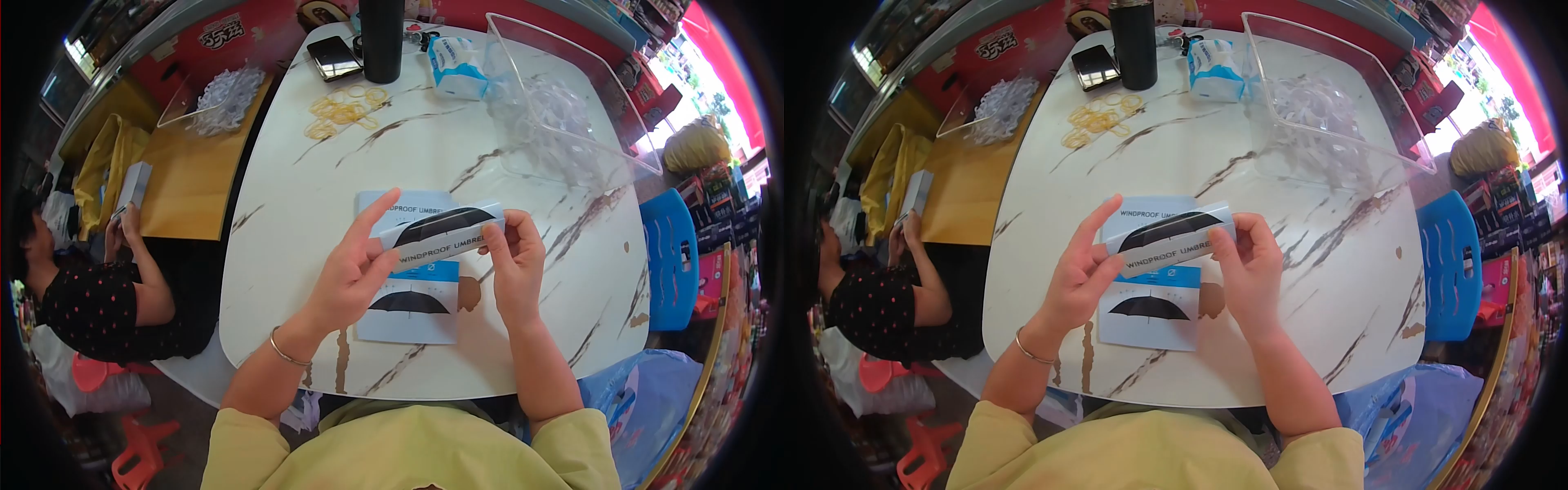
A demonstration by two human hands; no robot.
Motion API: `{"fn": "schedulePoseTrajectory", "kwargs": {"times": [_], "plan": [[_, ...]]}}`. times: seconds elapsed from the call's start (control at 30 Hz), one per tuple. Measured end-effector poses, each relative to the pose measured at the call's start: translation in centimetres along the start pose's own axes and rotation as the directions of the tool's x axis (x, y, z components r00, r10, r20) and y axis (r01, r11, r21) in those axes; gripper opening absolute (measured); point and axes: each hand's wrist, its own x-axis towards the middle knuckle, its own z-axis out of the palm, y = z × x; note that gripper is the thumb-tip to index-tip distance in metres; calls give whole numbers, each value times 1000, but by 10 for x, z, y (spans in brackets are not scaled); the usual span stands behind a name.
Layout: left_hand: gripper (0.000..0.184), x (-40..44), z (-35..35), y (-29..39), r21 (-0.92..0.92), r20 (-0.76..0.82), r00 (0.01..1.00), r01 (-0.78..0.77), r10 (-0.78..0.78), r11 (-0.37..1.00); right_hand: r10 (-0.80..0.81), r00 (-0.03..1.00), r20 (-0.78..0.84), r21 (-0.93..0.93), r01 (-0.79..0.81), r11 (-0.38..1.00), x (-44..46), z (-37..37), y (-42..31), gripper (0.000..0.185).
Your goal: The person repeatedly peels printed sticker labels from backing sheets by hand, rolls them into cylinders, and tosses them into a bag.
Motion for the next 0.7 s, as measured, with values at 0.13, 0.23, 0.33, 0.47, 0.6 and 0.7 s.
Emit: {"fn": "schedulePoseTrajectory", "kwargs": {"times": [0.13,0.23,0.33,0.47,0.6,0.7], "plan": [[62,2,1,-3,-16,-22,999,-43,43,999,49,998,37,20,-50,999,4,-10,1,13],[62,2,1,-3,-40,-20,999,-50,49,998,167,985,44,143,-172,975,7,-12,-4,14],[61,2,1,-4,-68,-23,998,-57,56,996,130,991,40,171,-135,976,7,-9,-5,16],[59,3,0,-1,-31,-47,996,-71,70,997,69,996,57,-2,-69,998,4,-7,-3,20],[56,5,2,-4,-56,-78,992,-105,101,993,67,994,83,4,-68,998,7,-13,0,20],[54,5,1,-6,-52,-75,992,-105,101,993,97,991,91,17,-99,995,7,-16,1,23]]}}
